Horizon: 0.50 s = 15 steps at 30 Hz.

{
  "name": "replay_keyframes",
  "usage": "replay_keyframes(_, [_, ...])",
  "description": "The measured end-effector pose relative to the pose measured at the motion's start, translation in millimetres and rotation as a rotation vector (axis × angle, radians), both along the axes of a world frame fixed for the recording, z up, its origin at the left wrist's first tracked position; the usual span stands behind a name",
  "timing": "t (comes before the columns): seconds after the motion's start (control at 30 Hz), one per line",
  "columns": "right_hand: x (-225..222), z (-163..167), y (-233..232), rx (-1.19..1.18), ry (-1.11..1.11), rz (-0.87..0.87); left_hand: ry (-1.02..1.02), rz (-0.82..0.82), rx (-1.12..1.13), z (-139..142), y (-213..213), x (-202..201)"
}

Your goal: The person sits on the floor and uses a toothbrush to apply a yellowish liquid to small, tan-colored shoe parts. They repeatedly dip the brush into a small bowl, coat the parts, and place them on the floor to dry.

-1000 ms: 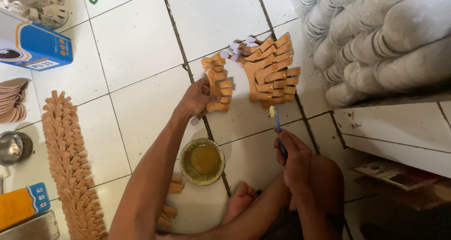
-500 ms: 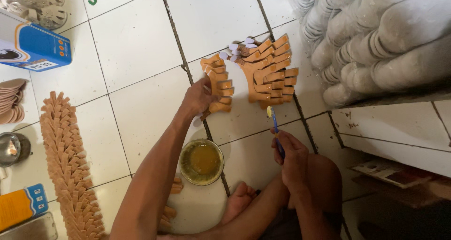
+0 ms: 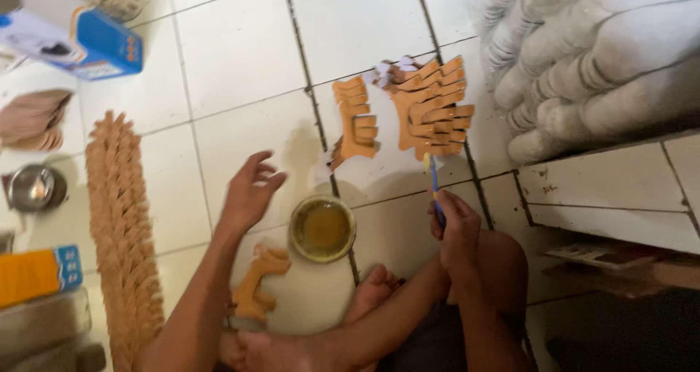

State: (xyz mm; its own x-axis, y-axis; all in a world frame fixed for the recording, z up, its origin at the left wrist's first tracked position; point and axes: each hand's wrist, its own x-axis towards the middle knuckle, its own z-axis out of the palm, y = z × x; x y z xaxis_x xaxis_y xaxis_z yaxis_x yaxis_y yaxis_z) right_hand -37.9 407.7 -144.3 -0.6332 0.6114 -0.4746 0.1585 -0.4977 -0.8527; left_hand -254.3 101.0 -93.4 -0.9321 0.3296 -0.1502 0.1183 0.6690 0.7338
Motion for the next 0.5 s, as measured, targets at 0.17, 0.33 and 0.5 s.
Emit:
replay_keyframes(0.17, [4.8,-9.7,-4.4,0.077,-0.051,-0.015,0.001,0.164,-0.077,6.0,-113.4,62.7])
replay_keyframes(0.33, [11.8,-1.2,-18.8,0.12,0.07,0.09,-0.035,0.055,-0.364,-28.4,-159.1,133.5])
replay_keyframes(0.5, [19.5,19.3,-37.5,0.168,0.069,0.128,-0.026,0.017,-0.686,-62.1,-154.9,161.9])
